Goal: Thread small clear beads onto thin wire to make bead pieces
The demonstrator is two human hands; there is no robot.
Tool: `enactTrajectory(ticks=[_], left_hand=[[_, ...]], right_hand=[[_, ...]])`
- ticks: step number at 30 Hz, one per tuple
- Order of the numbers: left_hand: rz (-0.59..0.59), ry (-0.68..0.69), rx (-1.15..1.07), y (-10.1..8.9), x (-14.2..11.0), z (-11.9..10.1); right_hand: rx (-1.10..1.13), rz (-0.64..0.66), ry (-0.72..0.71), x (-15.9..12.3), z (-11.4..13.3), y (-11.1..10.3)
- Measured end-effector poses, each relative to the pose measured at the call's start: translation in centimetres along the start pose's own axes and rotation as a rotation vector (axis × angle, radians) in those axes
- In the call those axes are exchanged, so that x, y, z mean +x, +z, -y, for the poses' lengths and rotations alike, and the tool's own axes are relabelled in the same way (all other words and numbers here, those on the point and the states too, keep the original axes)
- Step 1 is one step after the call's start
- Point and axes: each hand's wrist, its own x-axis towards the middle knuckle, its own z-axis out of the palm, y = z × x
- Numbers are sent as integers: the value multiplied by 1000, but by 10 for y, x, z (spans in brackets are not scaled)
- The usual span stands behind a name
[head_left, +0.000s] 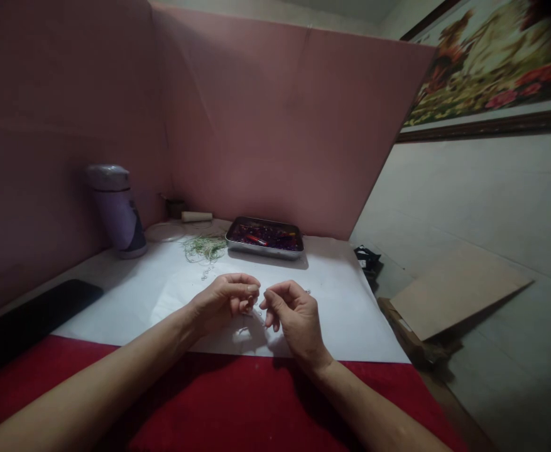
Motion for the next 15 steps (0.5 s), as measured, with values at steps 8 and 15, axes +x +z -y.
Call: enactTrajectory(ticks=[8,15], left_hand=[[31,5,47,3,-3,1],[-18,109,226,3,-2,4]], right_hand=[[10,29,13,0,-3,0],[74,47,72,2,-6,1]])
